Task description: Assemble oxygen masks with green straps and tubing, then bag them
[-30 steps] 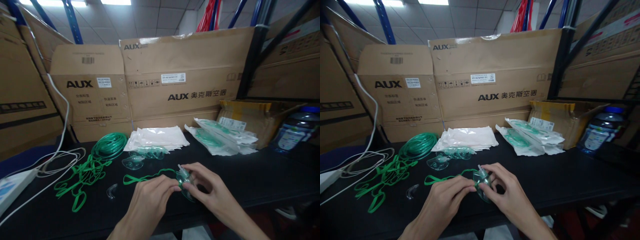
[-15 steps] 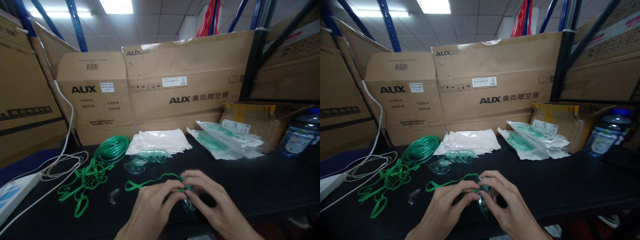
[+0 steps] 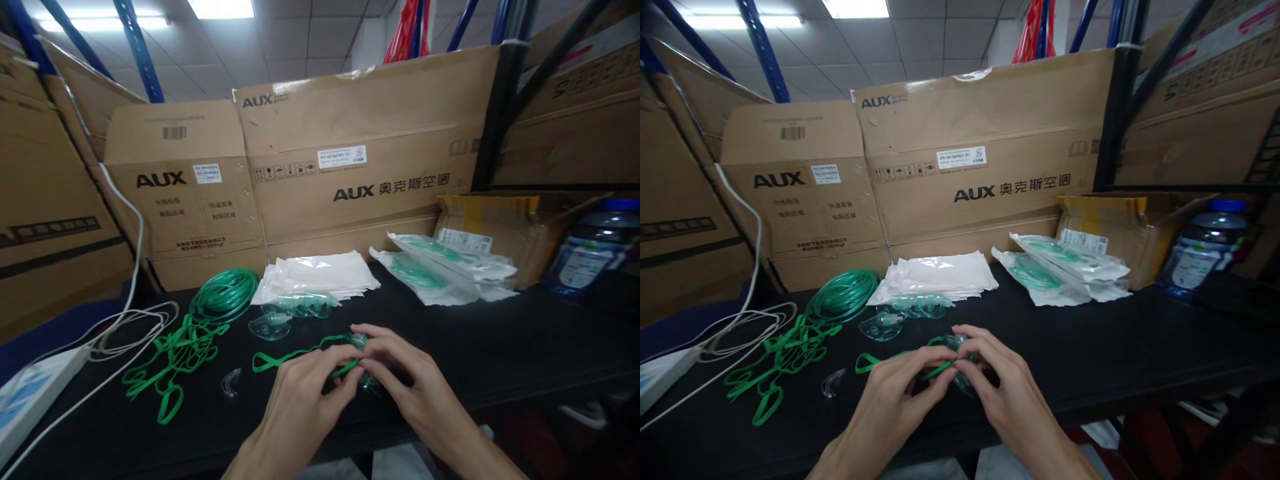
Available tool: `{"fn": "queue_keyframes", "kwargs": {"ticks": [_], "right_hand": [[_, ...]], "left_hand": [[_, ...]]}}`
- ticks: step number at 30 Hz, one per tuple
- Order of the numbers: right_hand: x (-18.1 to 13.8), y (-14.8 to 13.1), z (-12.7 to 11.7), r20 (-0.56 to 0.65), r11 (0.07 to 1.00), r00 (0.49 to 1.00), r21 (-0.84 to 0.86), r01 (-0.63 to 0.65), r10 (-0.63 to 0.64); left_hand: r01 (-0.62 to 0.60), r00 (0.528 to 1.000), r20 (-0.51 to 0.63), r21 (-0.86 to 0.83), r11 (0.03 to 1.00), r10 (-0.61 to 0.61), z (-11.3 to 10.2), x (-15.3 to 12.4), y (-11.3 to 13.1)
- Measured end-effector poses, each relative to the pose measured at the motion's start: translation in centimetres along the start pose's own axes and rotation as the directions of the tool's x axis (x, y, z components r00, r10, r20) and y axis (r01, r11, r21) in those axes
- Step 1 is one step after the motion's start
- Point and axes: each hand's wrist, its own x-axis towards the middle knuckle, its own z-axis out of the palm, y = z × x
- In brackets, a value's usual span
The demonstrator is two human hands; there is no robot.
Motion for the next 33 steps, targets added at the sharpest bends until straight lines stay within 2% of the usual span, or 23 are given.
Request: {"fn": "queue_keyframes", "kwargs": {"ticks": [7, 15, 23, 29, 33], "right_hand": [[-0.17, -0.38, 0.32, -0.042, 0.998, 0.998, -0.025, 0.051, -0.052], [-0.46, -0.43, 0.35, 0.000, 0.994, 0.995, -0.044, 0.102, -0.102], [-0.26, -0.85, 0.23, 0.010, 0.996, 0.997, -0.028, 0.082, -0.082], [-0.34, -0.66, 0.04, -0.066, 0.999, 0.998, 0.047, -0.016, 0.019], [-0.20, -0.47, -0.02, -0.145, 0.956, 0.978, 0.275, -0.105, 0.150]], "left_hand": [[0.020, 1.000, -0.001, 0.037, 0.999, -0.020, 0.18, 0.04, 0.10], [0.021, 1.000, 0.012, 0.116, 0.993, -0.022, -0.13, 0.25, 0.75], [0.016, 1.000, -0.017, 0.115, 0.993, -0.014, -0.20, 0.22, 0.67], [0.115, 0.993, -0.024, 0.101, 0.988, -0.113, -0.37, 0.32, 0.69], [0.164, 0.986, -0.034, 0.112, 0.980, -0.161, -0.32, 0.18, 0.42]]}}
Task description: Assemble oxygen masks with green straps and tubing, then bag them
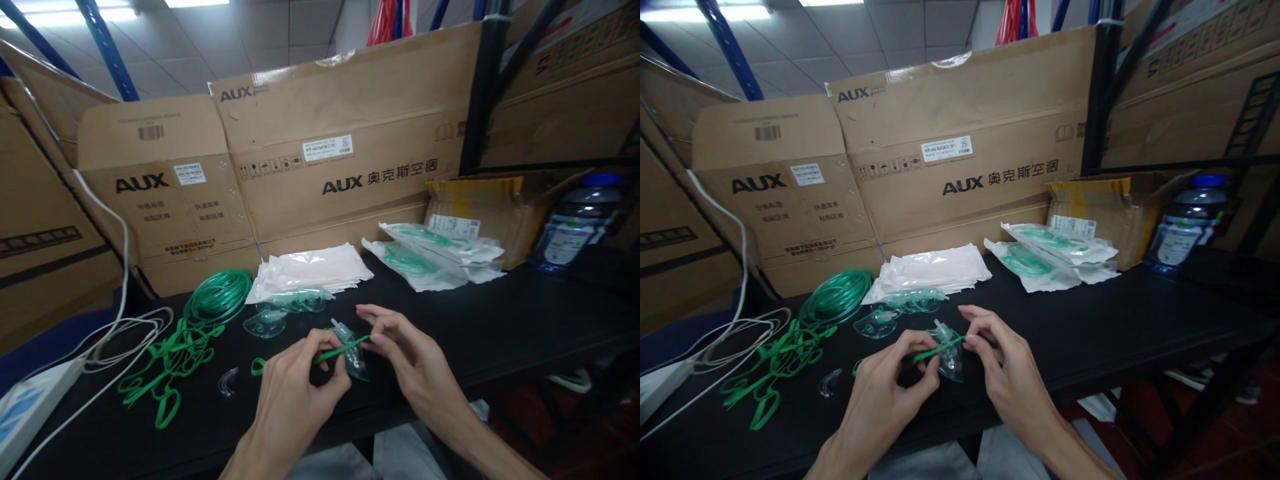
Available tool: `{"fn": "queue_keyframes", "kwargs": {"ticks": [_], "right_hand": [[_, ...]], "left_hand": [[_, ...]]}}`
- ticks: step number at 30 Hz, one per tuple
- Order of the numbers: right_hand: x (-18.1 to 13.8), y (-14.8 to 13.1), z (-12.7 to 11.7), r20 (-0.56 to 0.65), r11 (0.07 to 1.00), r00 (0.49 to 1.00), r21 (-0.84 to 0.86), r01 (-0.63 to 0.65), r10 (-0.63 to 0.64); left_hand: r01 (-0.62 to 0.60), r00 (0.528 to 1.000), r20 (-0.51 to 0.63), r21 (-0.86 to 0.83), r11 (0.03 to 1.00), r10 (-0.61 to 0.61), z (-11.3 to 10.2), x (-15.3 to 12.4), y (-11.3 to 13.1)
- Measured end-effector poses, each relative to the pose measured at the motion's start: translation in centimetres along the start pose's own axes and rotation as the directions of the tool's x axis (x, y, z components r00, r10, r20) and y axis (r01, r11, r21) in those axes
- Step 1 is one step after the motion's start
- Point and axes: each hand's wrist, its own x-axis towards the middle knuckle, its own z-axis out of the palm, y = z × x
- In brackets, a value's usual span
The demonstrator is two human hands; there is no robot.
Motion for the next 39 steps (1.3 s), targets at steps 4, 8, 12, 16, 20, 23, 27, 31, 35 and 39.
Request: {"fn": "queue_keyframes", "kwargs": {"ticks": [4, 8, 12, 16, 20, 23, 27, 31, 35, 39], "right_hand": [[0.3, 0.0, -0.2, -0.122, 0.976, 0.990, 0.215, -0.039, 0.066], [0.4, 0.0, -0.3, -0.074, 0.981, 0.995, 0.187, -0.049, 0.064], [0.4, 0.1, -0.3, 0.155, 0.989, 0.984, 0.103, -0.103, 0.086], [0.6, 0.1, -0.3, 0.274, 0.992, 0.954, -0.013, -0.122, 0.121], [0.9, -0.4, -0.3, 0.259, 0.995, 0.961, -0.017, -0.095, 0.096], [0.8, -1.1, -0.5, 0.296, 0.998, 0.953, -0.047, -0.047, 0.059], [0.5, -1.9, -1.2, 0.296, 0.988, 0.953, -0.151, -0.014, 0.059], [0.1, -2.1, -2.1, 0.308, 0.962, 0.950, -0.272, 0.031, 0.056], [-0.6, -2.2, -2.9, 0.425, 0.960, 0.905, -0.260, 0.106, 0.015], [-1.1, -2.5, -2.9, 0.537, 0.935, 0.840, -0.333, 0.123, 0.081]], "left_hand": [[0.024, 1.000, -0.009, 0.018, 1.000, -0.024, -0.1, 0.0, -0.1], [0.006, 1.000, -0.011, -0.003, 1.000, -0.006, -0.2, 0.0, 0.0], [-0.081, 0.997, -0.023, -0.084, 0.993, 0.080, 0.1, -0.2, -0.2], [-0.064, 0.997, 0.043, -0.152, 0.986, 0.071, 0.0, -0.3, -0.4], [0.086, 0.992, 0.097, -0.068, 0.994, -0.080, -2.9, 0.4, -0.9], [0.120, 0.992, 0.029, 0.010, 0.993, -0.120, -5.6, 1.3, -1.9], [0.109, 0.985, 0.127, 0.092, 0.990, -0.120, -6.7, 2.2, -3.0], [-0.010, 0.958, 0.284, 0.127, 0.992, -0.027, -5.2, 3.1, -3.1], [-0.118, 0.888, 0.458, 0.142, 0.983, 0.040, -3.7, 4.9, -2.4], [-0.268, 0.782, 0.606, 0.111, 0.957, 0.149, -2.3, 7.2, -1.8]]}}
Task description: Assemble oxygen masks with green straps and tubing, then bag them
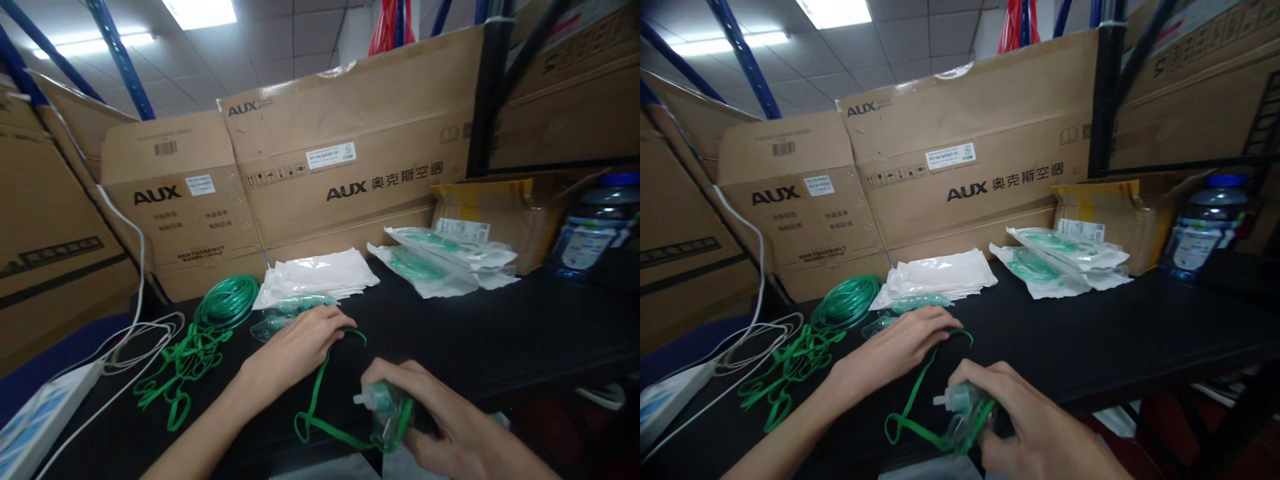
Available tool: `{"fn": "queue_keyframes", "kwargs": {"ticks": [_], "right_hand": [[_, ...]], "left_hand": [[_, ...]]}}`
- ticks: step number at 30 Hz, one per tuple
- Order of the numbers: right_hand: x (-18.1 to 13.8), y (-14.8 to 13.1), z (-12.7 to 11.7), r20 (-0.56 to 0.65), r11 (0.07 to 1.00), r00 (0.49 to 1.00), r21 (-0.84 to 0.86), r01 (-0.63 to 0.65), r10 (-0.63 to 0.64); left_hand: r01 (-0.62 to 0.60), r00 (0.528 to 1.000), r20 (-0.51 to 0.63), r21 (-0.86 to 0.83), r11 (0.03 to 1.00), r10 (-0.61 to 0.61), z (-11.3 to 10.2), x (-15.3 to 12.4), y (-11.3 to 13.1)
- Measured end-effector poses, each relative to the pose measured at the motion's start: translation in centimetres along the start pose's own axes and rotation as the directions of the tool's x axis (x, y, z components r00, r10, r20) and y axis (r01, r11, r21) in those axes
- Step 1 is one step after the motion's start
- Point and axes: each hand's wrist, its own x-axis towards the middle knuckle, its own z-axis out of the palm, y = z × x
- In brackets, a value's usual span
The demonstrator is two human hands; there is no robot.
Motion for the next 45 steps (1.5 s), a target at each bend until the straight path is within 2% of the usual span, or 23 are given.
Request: {"fn": "queue_keyframes", "kwargs": {"ticks": [3, 6, 9, 13, 19, 22, 26, 28, 30, 34, 36, 39, 45], "right_hand": [[0.1, -0.4, 0.1, 0.047, 0.997, 0.997, -0.047, -0.060, 0.062], [0.4, -0.6, 0.1, 0.009, 0.998, 0.998, -0.026, -0.059, 0.059], [1.1, -0.3, 0.2, -0.079, 0.989, 0.995, 0.139, -0.047, 0.058], [2.2, 0.5, 0.8, -0.161, 0.926, 0.982, 0.376, -0.036, 0.104], [3.0, 1.4, 1.3, -0.192, 0.851, 0.977, 0.525, 0.027, 0.087], [3.3, 1.4, 1.1, -0.218, 0.859, 0.969, 0.512, 0.013, 0.115], [3.7, 1.6, 0.6, -0.352, 0.960, 0.930, 0.279, -0.009, 0.111], [3.9, 2.0, 0.3, -0.422, 0.979, 0.900, 0.204, -0.020, 0.106], [3.9, 2.5, 0.2, -0.443, 0.963, 0.885, 0.267, -0.018, 0.139], [3.8, 3.1, 0.2, -0.359, 0.850, 0.909, 0.527, 0.009, 0.213], [3.9, 3.0, 0.3, -0.326, 0.804, 0.916, 0.595, 0.006, 0.234], [4.0, 2.8, 0.5, -0.360, 0.790, 0.901, 0.613, 0.032, 0.243], [3.8, 2.4, 1.0, -0.445, 0.842, 0.877, 0.532, 0.095, 0.182]], "left_hand": [[-0.122, 0.990, 0.069, -0.004, 0.993, 0.122, 0.4, 1.7, -0.3], [-0.194, 0.976, 0.089, -0.066, 0.979, 0.199, 1.4, 2.8, -1.1], [-0.154, 0.986, 0.043, -0.087, 0.984, 0.158, 2.4, 3.0, -2.0], [-0.099, 0.995, 0.007, -0.122, 0.988, 0.101, 2.5, 2.5, -3.1], [-0.066, 0.997, 0.032, -0.165, 0.984, 0.073, 2.4, 2.3, -3.7], [-0.057, 0.998, 0.011, -0.182, 0.982, 0.059, 2.5, 2.3, -3.5], [-0.035, 0.996, -0.083, -0.227, 0.973, 0.016, 1.9, 2.4, -3.1], [-0.026, 0.988, -0.153, -0.270, 0.962, -0.016, 1.3, 2.6, -2.8], [-0.034, 0.976, -0.214, -0.321, 0.947, -0.037, 0.7, 2.7, -2.5], [-0.066, 0.961, -0.273, -0.385, 0.921, -0.045, 0.2, 2.7, -2.1], [-0.070, 0.957, -0.284, -0.400, 0.914, -0.052, 0.3, 2.7, -2.0], [-0.058, 0.955, -0.288, -0.424, 0.904, -0.074, 0.6, 2.7, -2.1], [-0.018, 0.968, -0.231, -0.443, 0.896, -0.095, 1.1, 2.8, -2.6]]}}
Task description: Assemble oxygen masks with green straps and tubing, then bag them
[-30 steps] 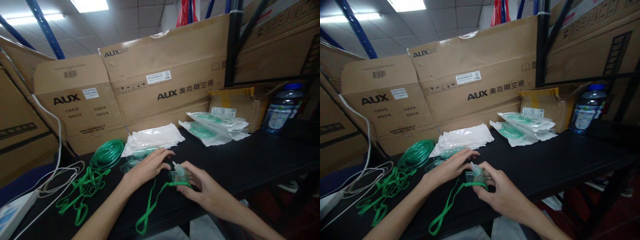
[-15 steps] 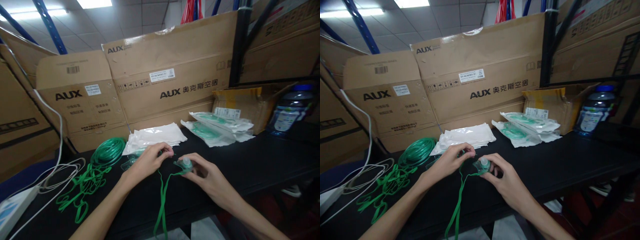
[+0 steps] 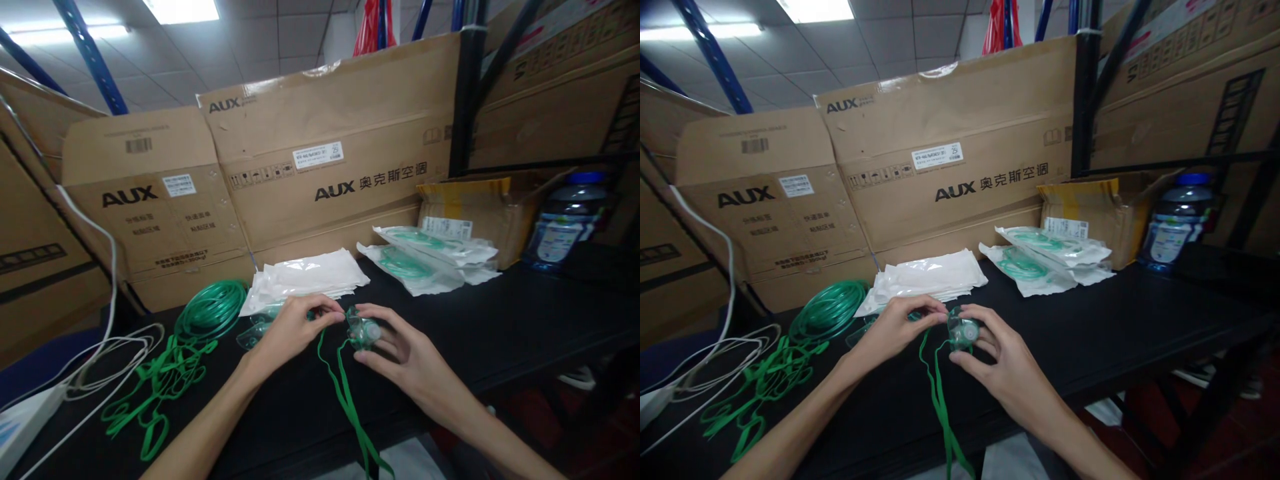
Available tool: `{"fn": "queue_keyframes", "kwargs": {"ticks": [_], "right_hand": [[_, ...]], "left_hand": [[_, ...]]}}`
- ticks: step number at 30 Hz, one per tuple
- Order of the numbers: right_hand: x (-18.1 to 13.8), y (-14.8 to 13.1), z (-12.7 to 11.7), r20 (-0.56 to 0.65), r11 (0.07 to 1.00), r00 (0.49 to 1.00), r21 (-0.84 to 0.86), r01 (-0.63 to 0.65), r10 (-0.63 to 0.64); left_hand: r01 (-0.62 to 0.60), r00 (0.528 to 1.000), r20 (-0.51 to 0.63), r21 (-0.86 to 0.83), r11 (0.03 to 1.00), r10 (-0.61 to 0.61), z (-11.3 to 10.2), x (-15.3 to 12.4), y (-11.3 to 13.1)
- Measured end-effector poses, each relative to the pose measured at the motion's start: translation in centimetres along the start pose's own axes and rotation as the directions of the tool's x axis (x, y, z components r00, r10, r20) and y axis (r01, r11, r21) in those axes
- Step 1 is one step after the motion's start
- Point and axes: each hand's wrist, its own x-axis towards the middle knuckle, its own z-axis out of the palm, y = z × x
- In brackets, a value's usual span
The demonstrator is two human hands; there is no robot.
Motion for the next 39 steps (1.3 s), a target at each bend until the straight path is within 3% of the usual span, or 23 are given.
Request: {"fn": "queue_keyframes", "kwargs": {"ticks": [11, 26, 34, 39], "right_hand": [[-0.3, 0.2, -0.1, 0.042, 0.995, 0.998, -0.086, 0.046, -0.042], [-0.3, 0.0, -0.3, 0.070, 0.974, 0.996, -0.215, 0.066, -0.052], [-0.3, -0.2, -0.3, 0.085, 0.875, 0.990, -0.464, 0.138, -0.111], [-0.3, 0.2, -0.2, 0.066, 0.875, 0.992, -0.467, 0.129, -0.111]], "left_hand": [[-0.063, 0.997, 0.039, 0.049, 0.997, 0.061, -0.2, 0.0, -0.4], [-0.209, 0.975, 0.126, 0.245, 0.947, 0.183, -0.8, -0.5, -0.1], [-0.305, 0.945, 0.229, 0.371, 0.877, 0.232, -1.0, -0.8, 0.4], [-0.283, 0.953, 0.205, 0.330, 0.900, 0.224, -0.6, -1.0, 0.0]]}}
